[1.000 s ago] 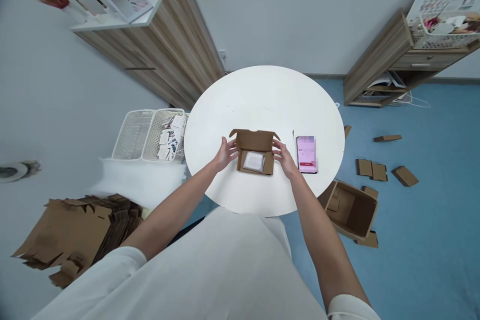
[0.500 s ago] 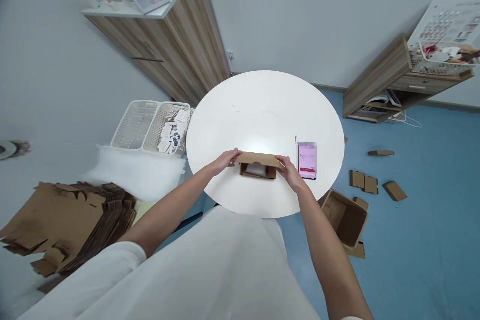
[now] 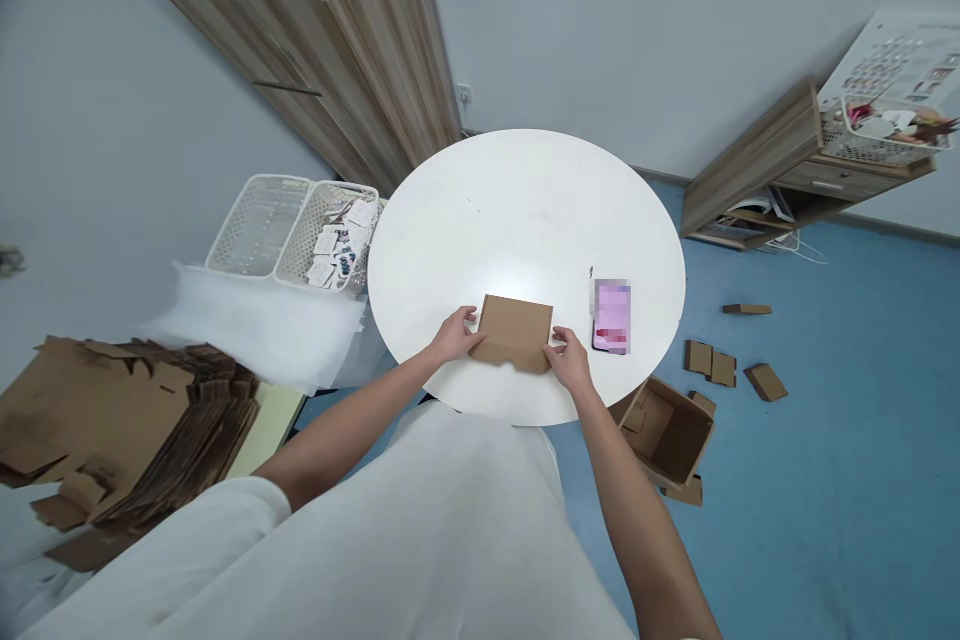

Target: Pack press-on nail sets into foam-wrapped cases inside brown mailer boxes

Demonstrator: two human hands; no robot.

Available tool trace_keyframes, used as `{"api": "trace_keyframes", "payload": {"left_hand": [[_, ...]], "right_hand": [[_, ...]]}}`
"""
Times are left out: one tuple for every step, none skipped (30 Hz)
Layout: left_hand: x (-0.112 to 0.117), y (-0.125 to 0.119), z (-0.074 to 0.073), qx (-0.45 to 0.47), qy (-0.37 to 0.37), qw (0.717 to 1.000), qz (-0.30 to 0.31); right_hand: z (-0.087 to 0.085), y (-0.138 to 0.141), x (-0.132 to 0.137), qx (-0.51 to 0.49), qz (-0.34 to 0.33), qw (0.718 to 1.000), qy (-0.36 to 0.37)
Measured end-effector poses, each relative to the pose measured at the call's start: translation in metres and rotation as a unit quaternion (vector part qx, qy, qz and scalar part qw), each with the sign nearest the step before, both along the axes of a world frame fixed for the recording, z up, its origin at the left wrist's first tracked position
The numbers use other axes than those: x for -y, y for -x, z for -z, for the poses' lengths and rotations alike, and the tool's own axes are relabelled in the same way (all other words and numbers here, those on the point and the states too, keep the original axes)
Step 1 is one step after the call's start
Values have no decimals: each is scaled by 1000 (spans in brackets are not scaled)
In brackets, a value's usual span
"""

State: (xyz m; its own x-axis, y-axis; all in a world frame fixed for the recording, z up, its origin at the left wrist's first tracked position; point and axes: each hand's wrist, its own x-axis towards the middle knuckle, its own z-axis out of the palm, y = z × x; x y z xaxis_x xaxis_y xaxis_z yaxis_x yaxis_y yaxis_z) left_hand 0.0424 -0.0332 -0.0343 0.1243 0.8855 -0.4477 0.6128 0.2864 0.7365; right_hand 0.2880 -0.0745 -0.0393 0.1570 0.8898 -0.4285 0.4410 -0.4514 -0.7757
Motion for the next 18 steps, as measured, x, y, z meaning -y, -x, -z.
{"api": "trace_keyframes", "payload": {"left_hand": [[2,-1,2,-11,7,1000,-3],[3,-3,4,-20,13,1000,-3],[3,-4,5,-28,16,999,-2],[3,-6,6,-34,12,999,-1],[3,-7,7,-39,2,999,0],[3,-7,7,-42,-12,999,1],[4,-7,7,-44,-28,999,2],[5,-7,7,-47,-41,998,3],[7,-6,7,-48,-54,997,5],[10,-5,6,-48,-65,997,8],[14,-3,6,-41,-73,996,16],[18,-2,6,-29,-79,996,25],[21,-1,5,-14,-83,996,33],[25,1,5,1,-82,996,38],[27,2,4,13,-77,996,40],[29,3,2,18,-71,997,37],[30,4,0,18,-65,997,32],[30,5,-2,16,-62,998,27]], "right_hand": [[4,2,2,11,-1,1000,3],[7,4,4,18,-1,1000,4],[9,5,5,23,-2,1000,3],[9,7,6,27,-2,1000,-2],[9,8,6,30,-1,999,-9],[8,9,7,33,-2,999,-17],[7,10,8,34,-3,999,-25],[5,10,9,34,-7,999,-31],[3,11,11,34,-12,999,-35],[1,11,14,34,-19,999,-36],[0,12,17,32,-25,999,-37],[0,13,19,27,-30,999,-37],[0,14,22,18,-33,999,-36],[0,15,24,5,-32,999,-36],[1,16,25,-12,-28,999,-36],[1,17,26,-32,-23,999,-35],[1,17,26,-52,-17,998,-34],[0,17,25,-74,-13,997,-34]]}}
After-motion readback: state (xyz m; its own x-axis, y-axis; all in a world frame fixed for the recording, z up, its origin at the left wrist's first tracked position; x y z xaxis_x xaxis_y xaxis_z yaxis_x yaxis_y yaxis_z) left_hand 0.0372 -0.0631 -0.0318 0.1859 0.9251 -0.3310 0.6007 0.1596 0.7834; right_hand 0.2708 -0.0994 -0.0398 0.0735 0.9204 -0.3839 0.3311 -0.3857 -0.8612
